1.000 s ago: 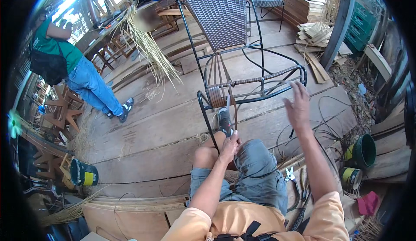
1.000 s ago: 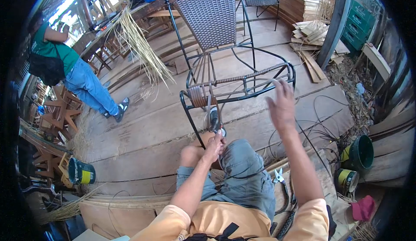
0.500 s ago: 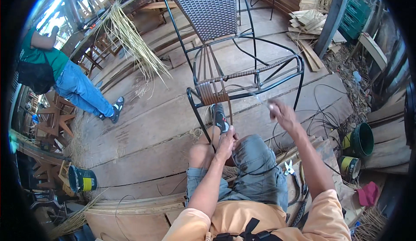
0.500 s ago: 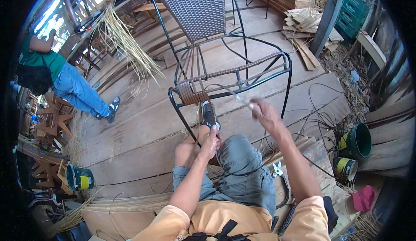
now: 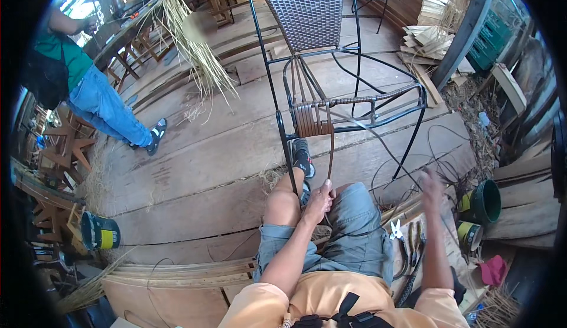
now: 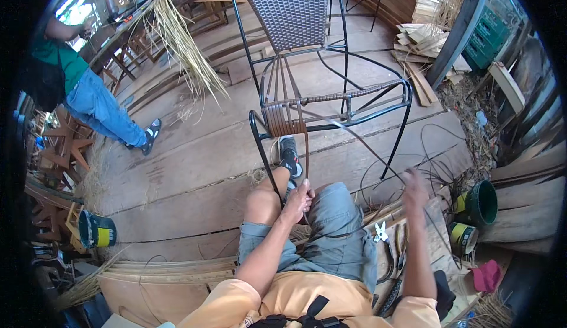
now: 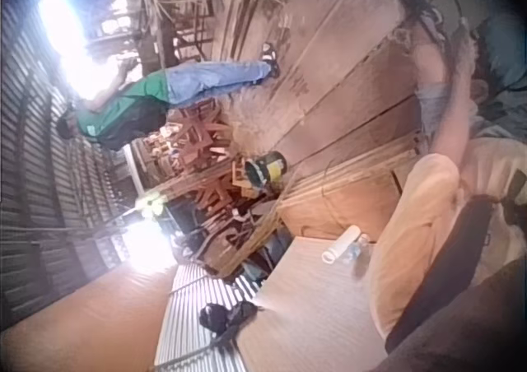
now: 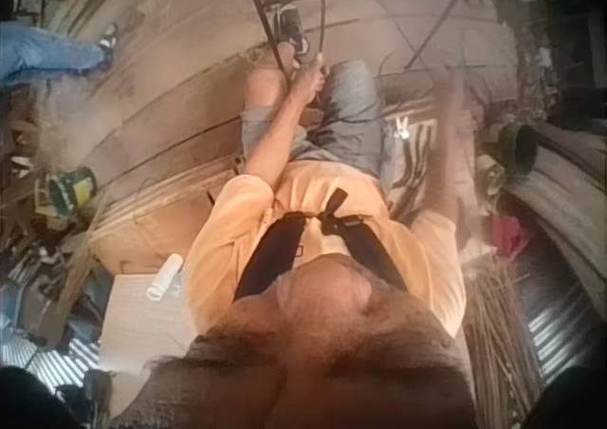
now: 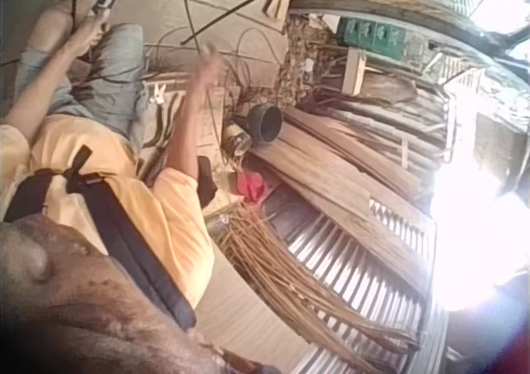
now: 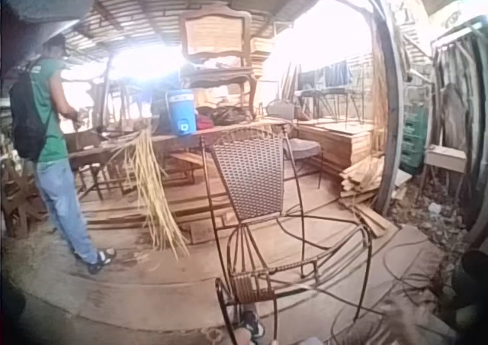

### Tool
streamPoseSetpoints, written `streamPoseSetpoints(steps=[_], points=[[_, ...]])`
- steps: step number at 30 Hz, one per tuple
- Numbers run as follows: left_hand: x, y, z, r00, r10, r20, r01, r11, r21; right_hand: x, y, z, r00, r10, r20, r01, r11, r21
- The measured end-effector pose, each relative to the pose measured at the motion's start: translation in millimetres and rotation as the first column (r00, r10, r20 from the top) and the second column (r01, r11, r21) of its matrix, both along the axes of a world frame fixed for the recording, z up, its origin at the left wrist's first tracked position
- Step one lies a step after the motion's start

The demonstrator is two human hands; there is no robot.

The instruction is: Weaving synthetic or natural fibers around a metal chair frame to construct the seat and backrest.

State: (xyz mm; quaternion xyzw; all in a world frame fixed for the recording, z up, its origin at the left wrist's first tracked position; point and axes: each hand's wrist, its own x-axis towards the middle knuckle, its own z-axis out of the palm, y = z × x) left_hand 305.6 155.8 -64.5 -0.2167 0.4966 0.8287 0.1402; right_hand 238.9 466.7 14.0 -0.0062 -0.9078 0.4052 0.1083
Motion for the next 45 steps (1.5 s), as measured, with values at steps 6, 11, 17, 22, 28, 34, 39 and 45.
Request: streamPoseSetpoints(steps=[6,11,17,22,28,34,39,45], points=[[10.7,11.3,6.6,0.993,-0.058,0.099,0.071,0.99,-0.126,-29.4,-214.4,-7.2,0.889,0.456,0.037,-0.308,0.656,-0.689],[8.4,-26.7,-11.7,0.942,-0.31,-0.128,0.011,0.41,-0.912,-12.5,-243.1,-23.0,0.798,0.537,0.273,0.036,0.409,-0.912],[-48.5,-46.5,107.5,0.962,0.23,-0.15,-0.204,0.964,0.169,-54.4,-249.3,-40.1,0.796,0.488,0.358,-0.116,0.703,-0.701],[-82.4,-33.9,117.4,0.954,0.241,-0.179,-0.148,0.897,0.415,-128.1,-240.9,-63.8,0.827,0.562,-0.019,-0.56,0.82,-0.122],[-96.8,-20.6,116.3,0.882,0.387,-0.268,-0.244,0.863,0.442,-132.7,-242.7,-44.1,0.885,0.434,-0.168,-0.465,0.841,-0.277],[-97.5,-44.3,92.2,0.838,0.409,-0.36,-0.229,0.864,0.449,-147.7,-106.2,0.2,0.836,0.182,0.518,-0.37,0.883,0.288],[-109.3,-20.2,96.2,0.84,0.361,-0.405,-0.138,0.864,0.484,-148.5,175.0,35.2,0.894,-0.098,0.436,-0.232,0.734,0.639],[-99.0,-35.3,88.0,0.812,0.365,-0.455,-0.187,0.901,0.391,-58.6,-125.7,118.7,0.758,0.557,0.339,-0.366,0.793,-0.486]])
